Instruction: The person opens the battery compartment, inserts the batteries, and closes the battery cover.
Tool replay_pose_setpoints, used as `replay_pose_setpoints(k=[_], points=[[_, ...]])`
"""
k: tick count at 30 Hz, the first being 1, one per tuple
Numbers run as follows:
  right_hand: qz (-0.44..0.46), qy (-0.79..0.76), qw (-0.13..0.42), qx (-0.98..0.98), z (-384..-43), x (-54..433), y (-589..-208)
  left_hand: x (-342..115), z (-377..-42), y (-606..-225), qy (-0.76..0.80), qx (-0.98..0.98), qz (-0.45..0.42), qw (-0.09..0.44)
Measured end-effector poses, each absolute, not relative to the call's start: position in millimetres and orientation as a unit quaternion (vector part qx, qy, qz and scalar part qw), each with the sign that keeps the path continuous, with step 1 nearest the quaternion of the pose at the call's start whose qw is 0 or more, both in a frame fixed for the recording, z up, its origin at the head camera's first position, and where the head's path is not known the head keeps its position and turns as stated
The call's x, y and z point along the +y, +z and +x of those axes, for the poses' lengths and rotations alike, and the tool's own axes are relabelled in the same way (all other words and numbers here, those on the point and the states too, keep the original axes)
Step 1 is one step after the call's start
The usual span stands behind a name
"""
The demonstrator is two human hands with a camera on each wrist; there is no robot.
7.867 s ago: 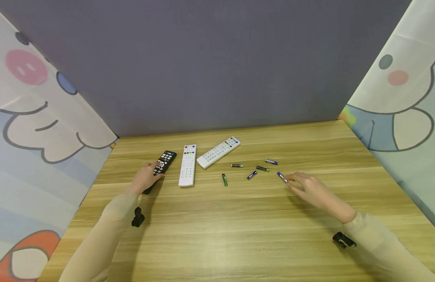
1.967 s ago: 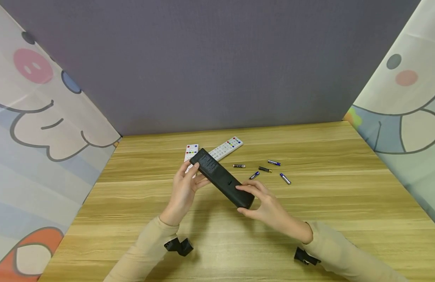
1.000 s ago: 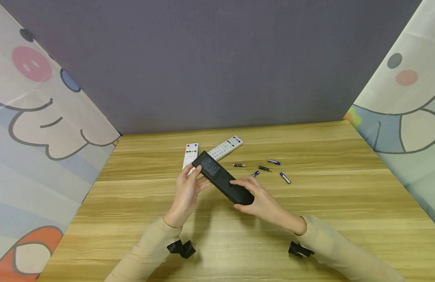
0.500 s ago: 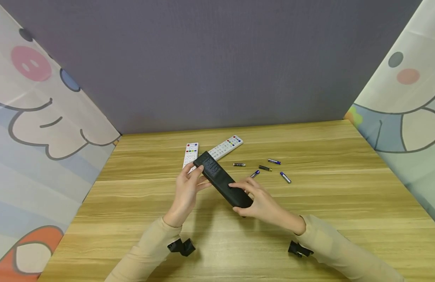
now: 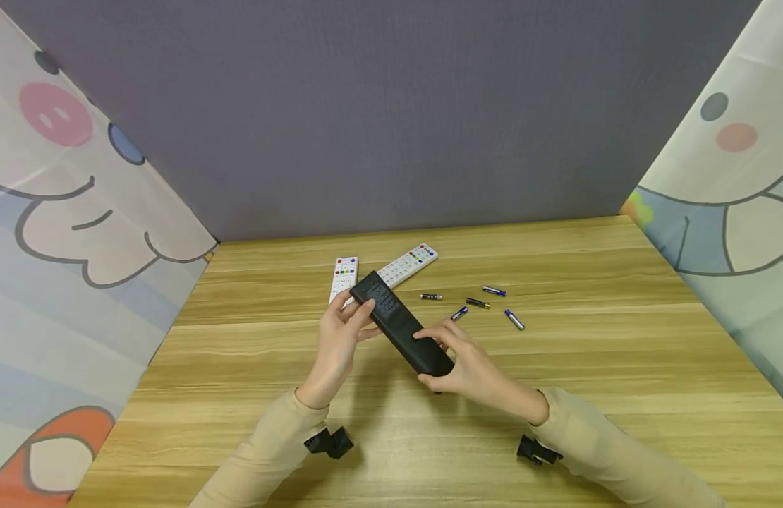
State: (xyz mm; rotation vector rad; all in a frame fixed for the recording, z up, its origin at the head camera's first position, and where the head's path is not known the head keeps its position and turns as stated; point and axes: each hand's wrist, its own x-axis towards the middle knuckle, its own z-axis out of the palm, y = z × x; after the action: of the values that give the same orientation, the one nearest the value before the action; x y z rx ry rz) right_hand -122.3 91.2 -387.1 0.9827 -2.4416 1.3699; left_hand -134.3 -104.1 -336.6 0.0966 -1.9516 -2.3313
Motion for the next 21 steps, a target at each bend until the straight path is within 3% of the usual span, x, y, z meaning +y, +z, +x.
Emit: replay_pose_setpoints(k=[21], points=[[0.306, 0.478, 0.067, -0.821, -121.8, 91.4, -385.5, -103.5, -133.7, -335.6, -0.753, -0.654, 0.014, 0.063]])
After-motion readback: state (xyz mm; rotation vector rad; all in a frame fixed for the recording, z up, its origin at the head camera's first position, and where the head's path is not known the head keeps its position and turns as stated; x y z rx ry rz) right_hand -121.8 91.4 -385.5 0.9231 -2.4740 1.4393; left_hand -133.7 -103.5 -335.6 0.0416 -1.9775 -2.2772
